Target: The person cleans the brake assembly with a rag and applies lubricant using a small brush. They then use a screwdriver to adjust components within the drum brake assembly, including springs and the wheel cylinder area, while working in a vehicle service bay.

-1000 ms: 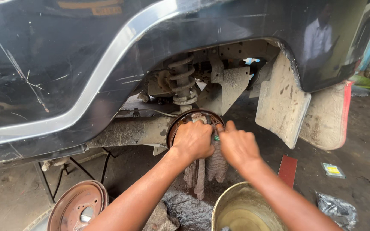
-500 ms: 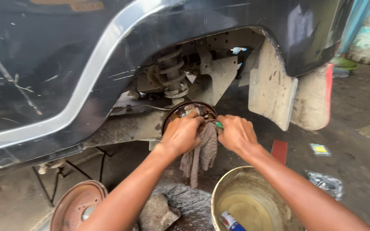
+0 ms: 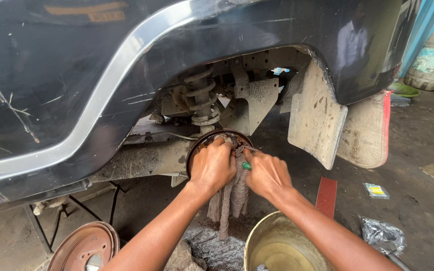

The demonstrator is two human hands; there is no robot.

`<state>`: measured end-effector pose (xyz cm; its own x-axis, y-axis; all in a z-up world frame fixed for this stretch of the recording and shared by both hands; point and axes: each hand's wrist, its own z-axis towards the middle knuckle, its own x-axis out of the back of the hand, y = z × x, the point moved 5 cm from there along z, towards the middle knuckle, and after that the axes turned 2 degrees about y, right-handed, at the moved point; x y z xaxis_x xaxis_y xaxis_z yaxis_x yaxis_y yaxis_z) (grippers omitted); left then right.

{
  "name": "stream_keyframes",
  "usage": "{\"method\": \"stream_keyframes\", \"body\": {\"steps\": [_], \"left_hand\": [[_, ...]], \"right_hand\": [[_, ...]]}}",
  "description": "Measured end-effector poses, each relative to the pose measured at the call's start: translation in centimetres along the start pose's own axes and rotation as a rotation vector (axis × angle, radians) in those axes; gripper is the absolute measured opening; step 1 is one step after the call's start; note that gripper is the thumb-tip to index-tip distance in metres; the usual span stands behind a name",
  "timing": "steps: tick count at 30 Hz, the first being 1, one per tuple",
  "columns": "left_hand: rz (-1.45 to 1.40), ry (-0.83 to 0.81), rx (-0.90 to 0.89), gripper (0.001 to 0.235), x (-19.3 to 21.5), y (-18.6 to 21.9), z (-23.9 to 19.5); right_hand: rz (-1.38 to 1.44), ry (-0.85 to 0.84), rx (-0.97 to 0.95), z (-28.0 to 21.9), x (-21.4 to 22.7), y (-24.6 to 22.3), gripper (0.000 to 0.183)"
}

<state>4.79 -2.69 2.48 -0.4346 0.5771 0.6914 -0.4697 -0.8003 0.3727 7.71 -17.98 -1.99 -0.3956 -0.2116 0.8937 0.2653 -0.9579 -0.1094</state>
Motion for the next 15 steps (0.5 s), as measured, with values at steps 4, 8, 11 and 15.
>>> {"method": "stream_keyframes", "body": {"steps": [4,8,11,15], "left_hand": [[-0.025,-0.028,0.001,0.022,-0.1,-0.3,-0.3],[-0.037,-0.031,0.006,0.022,0.0,0.0,0.8],[-0.043,-0.047,0.019,0.023,-0.4,-0.3,1.5],[-0.026,-0.051,0.007,0.023,-0.4,-0.3,1.3]], "right_hand": [[0.55,-0.004,0.019,1.1,-2.2,2.5,0.039],[1.158,-0.234,-0.431,0.2,-3.6,3.8,0.058],[0.344,-0.087,-0.189,0.6,0.2,2.1,0.058],[-0.23,-0.16,-0.089,0.1,1.5,-1.0,0.06]]}}
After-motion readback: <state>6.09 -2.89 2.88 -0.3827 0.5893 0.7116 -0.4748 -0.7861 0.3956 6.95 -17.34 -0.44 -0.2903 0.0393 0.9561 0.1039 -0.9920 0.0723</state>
